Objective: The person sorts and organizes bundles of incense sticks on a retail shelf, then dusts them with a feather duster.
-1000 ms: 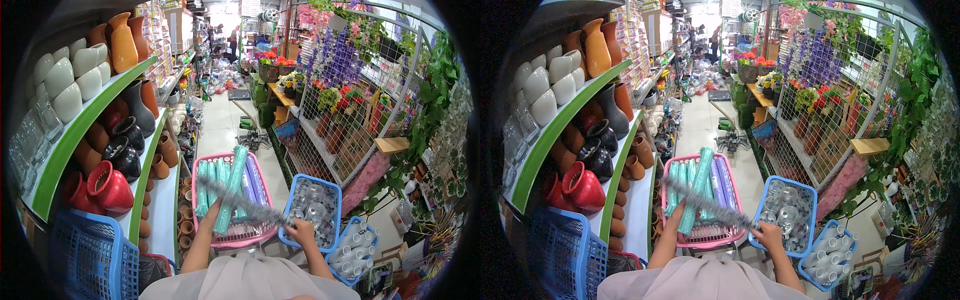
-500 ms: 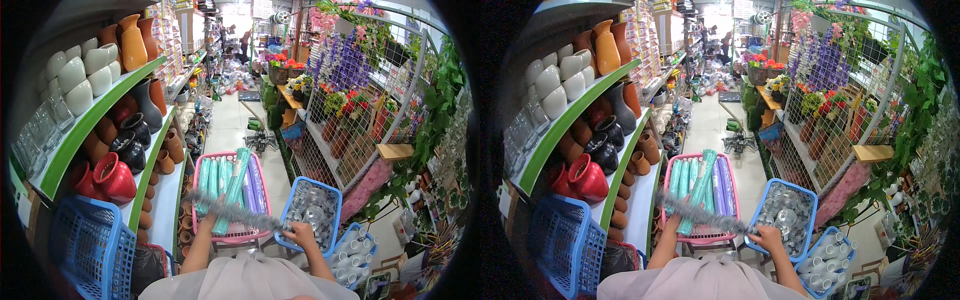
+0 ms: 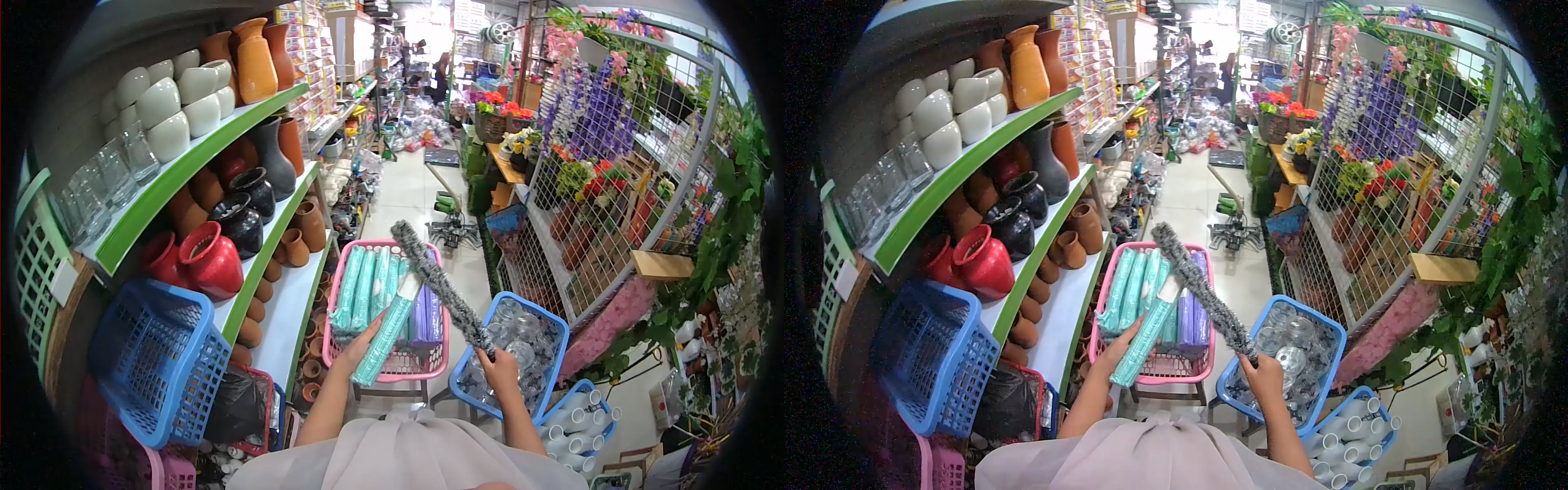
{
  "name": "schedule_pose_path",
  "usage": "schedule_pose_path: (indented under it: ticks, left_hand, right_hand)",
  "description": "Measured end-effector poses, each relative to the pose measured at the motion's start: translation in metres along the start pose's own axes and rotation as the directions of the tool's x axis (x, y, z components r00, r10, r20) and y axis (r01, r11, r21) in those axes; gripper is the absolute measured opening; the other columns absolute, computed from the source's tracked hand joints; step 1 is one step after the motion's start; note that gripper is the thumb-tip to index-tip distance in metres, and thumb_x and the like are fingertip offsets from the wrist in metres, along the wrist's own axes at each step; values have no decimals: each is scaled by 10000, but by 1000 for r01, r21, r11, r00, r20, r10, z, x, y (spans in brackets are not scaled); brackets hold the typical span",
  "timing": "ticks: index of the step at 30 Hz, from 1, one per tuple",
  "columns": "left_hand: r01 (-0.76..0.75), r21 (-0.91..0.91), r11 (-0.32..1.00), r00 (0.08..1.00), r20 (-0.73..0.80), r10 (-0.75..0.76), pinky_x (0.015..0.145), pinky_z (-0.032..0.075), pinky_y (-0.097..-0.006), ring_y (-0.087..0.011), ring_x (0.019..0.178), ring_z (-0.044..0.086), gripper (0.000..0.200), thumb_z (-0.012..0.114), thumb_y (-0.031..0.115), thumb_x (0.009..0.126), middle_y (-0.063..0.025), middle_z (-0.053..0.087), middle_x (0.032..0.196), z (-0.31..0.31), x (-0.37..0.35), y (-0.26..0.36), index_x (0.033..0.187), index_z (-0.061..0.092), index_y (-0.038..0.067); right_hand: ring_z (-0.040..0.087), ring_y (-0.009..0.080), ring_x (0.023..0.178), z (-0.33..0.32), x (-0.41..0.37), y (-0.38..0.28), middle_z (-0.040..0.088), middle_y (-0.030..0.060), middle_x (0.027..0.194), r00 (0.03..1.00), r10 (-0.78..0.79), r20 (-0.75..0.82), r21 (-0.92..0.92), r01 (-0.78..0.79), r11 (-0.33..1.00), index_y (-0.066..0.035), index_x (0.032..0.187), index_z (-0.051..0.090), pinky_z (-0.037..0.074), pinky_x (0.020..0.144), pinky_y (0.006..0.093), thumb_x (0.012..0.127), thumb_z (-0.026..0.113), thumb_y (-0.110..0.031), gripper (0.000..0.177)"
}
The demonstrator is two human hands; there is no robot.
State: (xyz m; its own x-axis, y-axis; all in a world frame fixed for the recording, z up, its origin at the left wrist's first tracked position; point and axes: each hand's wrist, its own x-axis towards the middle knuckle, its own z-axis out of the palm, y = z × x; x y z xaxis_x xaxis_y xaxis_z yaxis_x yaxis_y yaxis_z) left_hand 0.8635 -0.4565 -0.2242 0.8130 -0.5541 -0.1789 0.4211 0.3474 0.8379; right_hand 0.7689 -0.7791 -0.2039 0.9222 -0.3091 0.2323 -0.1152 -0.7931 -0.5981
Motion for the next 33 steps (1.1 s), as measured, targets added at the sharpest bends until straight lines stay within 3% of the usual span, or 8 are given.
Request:
schedule_pose_path:
  ticks: [6,12,19,21,25,27,29,33]
  left_hand:
    - [-85,415,906,961,-206,184,1110,212,-309,-177,1350,285,520,351,313,1008,-82,324,1472,16,-33,10,1471,262,94]
    - [-207,462,862,930,-181,321,1111,189,-286,-174,1359,276,528,368,310,1006,-74,322,1479,29,-77,0,1455,282,46]
    - [-179,508,842,822,-393,412,1108,191,-283,-172,1363,275,520,391,282,999,-79,334,1475,50,-142,-25,1438,306,17]
    - [-195,485,853,794,-433,428,884,451,-259,-141,1055,529,503,351,292,1010,-76,480,1327,39,-157,-47,1466,279,92]
    - [-233,461,857,737,-491,465,731,490,-239,-94,804,550,505,352,294,1013,-41,569,1014,26,-184,-82,1473,257,107]
    - [-259,449,855,698,-525,487,757,486,-246,-106,849,571,504,358,291,1012,-48,576,1093,33,-197,-91,1467,264,95]
    - [-326,315,891,667,-591,453,1104,206,-284,-174,1368,268,503,345,230,1004,-84,307,1489,49,-210,-101,1458,264,30]
    - [-379,314,870,571,-661,487,1062,288,-274,-168,1289,383,511,342,230,1006,-94,361,1447,95,-236,-99,1467,236,36]
  right_hand:
    - [604,371,638,9,4,0,609,188,668,897,-390,210,-22,403,915,-44,728,633,465,578,458,761,676,-422,382]
    - [599,446,732,27,31,-24,620,264,752,999,-6,44,28,5,1000,38,837,598,456,639,486,844,600,-447,485]
    - [583,400,897,83,31,-35,571,218,993,931,-363,-41,246,361,899,-8,1113,535,469,738,471,847,570,-168,312]
    - [566,372,930,88,28,-37,536,186,1030,917,-362,166,130,343,930,-61,1175,550,478,737,459,816,555,-99,361]
    - [557,323,939,102,17,-39,545,151,983,851,-482,208,-36,499,866,-149,1191,585,489,725,447,767,569,-75,431]
    - [560,333,920,105,15,-39,536,150,976,852,-500,153,-42,511,858,-163,1209,582,486,719,451,761,577,-74,457]
    - [538,327,1002,103,12,-42,534,153,1081,862,-452,231,-23,469,883,-173,1239,565,470,762,468,754,607,-95,493]
    - [440,286,1172,75,-23,-62,463,138,1304,867,-479,136,-112,494,862,-184,1279,530,369,899,518,744,661,-152,552]
